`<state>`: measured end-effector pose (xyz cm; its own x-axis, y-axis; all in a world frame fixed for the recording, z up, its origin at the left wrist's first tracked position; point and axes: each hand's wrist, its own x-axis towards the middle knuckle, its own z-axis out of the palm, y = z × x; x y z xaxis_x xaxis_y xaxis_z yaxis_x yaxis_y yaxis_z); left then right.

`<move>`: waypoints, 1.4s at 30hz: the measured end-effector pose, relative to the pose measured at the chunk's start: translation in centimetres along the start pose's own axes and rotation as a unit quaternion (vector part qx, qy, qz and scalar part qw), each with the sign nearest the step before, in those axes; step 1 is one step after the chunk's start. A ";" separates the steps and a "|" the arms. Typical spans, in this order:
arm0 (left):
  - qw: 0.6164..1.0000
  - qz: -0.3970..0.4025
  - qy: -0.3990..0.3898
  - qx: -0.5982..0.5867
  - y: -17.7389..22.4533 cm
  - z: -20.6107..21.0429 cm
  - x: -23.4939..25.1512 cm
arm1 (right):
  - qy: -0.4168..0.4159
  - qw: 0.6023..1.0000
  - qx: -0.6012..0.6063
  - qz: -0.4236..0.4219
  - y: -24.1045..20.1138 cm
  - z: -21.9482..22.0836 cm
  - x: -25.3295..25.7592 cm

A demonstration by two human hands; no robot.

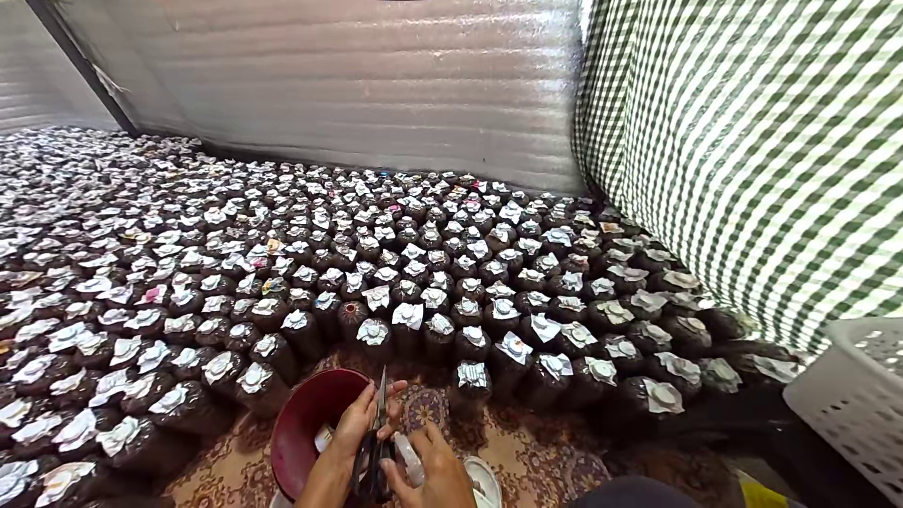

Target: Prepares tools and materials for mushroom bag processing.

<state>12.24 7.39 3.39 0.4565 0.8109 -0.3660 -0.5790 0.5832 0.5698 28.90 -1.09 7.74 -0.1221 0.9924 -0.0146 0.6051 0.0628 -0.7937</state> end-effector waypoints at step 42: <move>0.887 0.045 0.138 0.439 1.5 -0.1 -5.7 | 0.031 0.999 0.005 0.009 2.2 -2.3 1.8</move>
<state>8.76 3.65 6.26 0.1828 0.9042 -0.3860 0.2002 0.3502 0.9150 31.78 1.07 7.39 -0.0633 0.9980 0.0085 0.5989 0.0448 -0.7996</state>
